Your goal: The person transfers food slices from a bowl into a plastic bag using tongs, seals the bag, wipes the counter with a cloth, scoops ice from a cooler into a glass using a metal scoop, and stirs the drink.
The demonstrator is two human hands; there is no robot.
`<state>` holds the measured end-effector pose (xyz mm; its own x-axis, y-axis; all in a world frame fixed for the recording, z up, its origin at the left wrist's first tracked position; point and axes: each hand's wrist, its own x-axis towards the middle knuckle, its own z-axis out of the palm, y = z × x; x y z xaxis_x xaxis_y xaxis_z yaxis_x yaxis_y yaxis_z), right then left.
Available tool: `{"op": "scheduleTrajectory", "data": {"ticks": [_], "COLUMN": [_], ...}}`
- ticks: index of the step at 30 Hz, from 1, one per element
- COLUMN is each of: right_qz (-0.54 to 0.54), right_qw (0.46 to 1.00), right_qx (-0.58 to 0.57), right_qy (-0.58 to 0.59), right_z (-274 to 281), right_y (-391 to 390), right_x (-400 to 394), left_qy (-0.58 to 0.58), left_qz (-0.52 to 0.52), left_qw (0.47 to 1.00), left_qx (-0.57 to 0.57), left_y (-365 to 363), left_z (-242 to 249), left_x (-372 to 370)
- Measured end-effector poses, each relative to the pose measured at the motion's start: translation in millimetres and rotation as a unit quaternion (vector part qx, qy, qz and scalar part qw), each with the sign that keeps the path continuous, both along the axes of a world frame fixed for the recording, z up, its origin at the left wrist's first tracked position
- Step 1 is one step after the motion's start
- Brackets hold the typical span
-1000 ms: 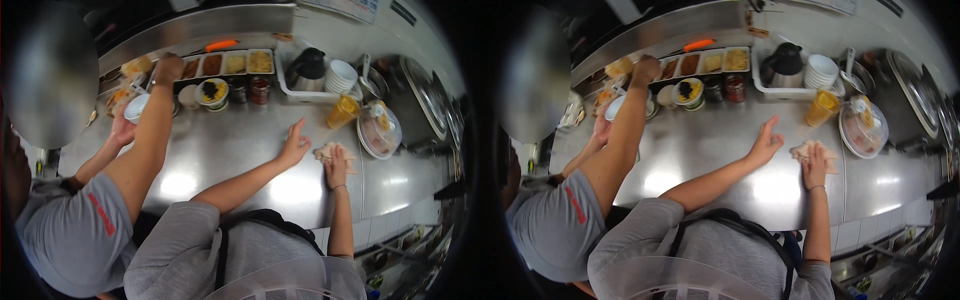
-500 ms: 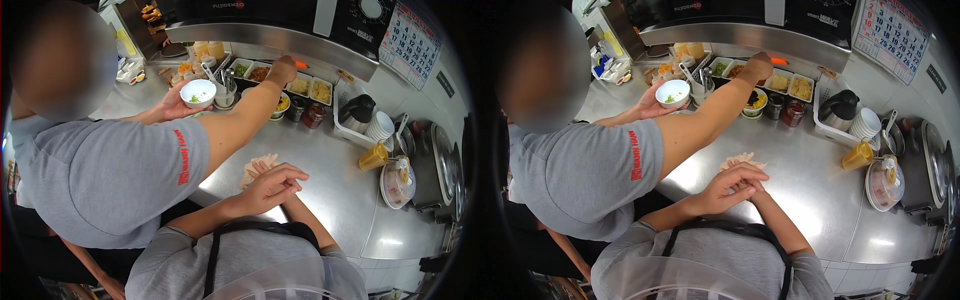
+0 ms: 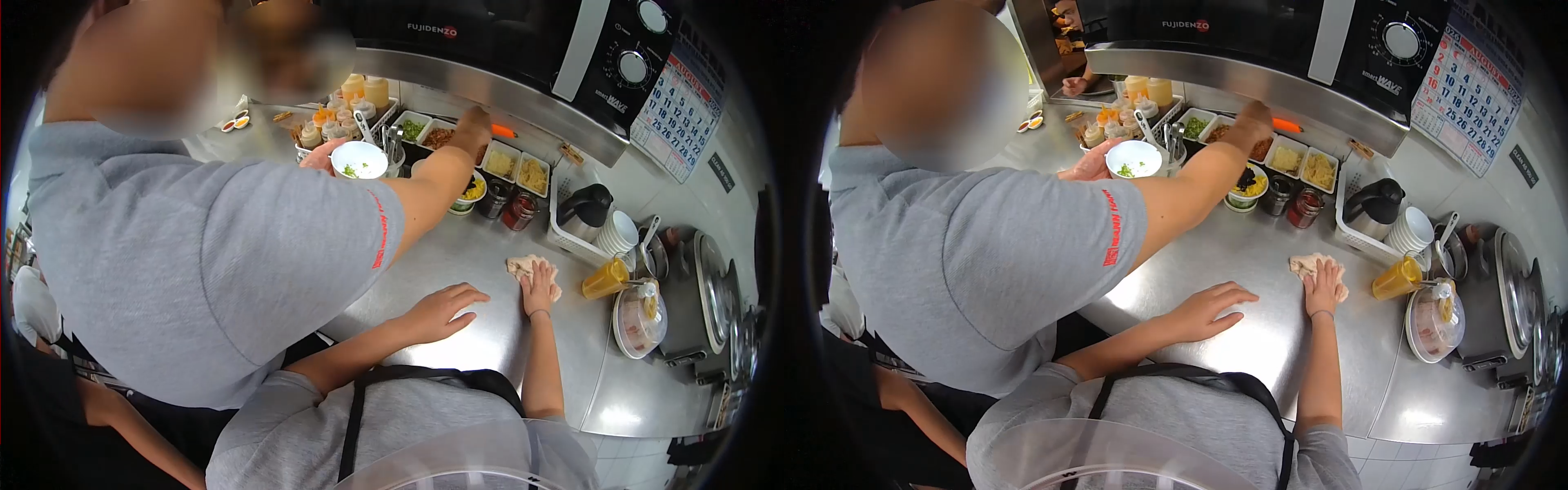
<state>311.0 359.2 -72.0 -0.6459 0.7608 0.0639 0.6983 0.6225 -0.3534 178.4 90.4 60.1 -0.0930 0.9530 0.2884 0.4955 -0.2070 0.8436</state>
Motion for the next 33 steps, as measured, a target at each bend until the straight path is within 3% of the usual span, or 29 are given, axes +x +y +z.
{"op": "scheduleTrajectory", "data": {"ticks": [2, 4, 6, 13, 15, 16, 17, 18, 19, 21, 22, 24, 25, 26, 28, 30, 33], "right_qz": [-0.031, -0.035, -0.048, -0.033, 0.058, 0.024, 0.016, 0.015, -0.005, -0.048, -0.056, -0.171, -0.185, -0.187, -0.210, -0.220, -0.275], "right_qw": [0.999, 0.999, 0.998, 0.997, 0.993, 0.995, 0.977, 0.923, 0.922, 0.901, 0.901, 0.958, 0.973, 0.973, 0.977, 0.975, 0.961], "right_qx": [0.028, 0.033, 0.033, 0.052, 0.030, 0.024, -0.164, -0.343, -0.342, -0.208, -0.205, 0.059, 0.002, 0.002, 0.022, -0.013, 0.032], "right_qy": [-0.006, -0.008, -0.012, 0.043, 0.097, 0.095, 0.133, 0.175, 0.181, 0.377, 0.378, 0.223, 0.138, 0.139, -0.033, -0.027, -0.007], "right_z": [-1, 0, 3, -2, 8, 23, 44, 54, 51, 44, 44, 55, 47, 42, 33, 11, -3], "right_y": [-10, -13, -21, -42, -53, -59, -63, -63, -57, -44, -38, -35, -36, -43, -57, -35, 22], "right_x": [3, 3, 8, 36, 53, 64, 74, 84, 98, 127, 140, 161, 168, 166, 155, 159, 161], "left_qy": [0.124, 0.121, 0.263, 0.255, 0.249, 0.244, 0.241, 0.241, 0.225, 0.202, 0.201, 0.226, 0.226, 0.233, 0.240, 0.250, 0.249], "left_qz": [0.119, 0.113, 0.110, 0.089, 0.066, 0.084, 0.106, 0.080, 0.089, 0.106, 0.097, 0.103, 0.100, 0.102, 0.104, 0.104, 0.104], "left_qw": [0.983, 0.985, 0.958, 0.962, 0.966, 0.966, 0.964, 0.967, 0.970, 0.974, 0.975, 0.969, 0.969, 0.967, 0.965, 0.963, 0.963], "left_qx": [0.068, 0.037, 0.009, 0.036, 0.030, 0.026, 0.025, 0.027, 0.017, 0.011, 0.012, 0.008, 0.009, -0.001, -0.014, -0.014, -0.021], "left_y": [13, 15, 9, 23, 23, 22, 23, 24, 24, 24, 25, 25, 26, 26, 27, 27, 28], "left_z": [-50, -88, -101, -112, -117, -114, -112, -112, -113, -113, -112, -111, -111, -111, -111, -111, -108], "left_x": [5, 12, 25, 24, 27, 27, 25, 25, 25, 27, 28, 28, 28, 29, 29, 29, 31]}}
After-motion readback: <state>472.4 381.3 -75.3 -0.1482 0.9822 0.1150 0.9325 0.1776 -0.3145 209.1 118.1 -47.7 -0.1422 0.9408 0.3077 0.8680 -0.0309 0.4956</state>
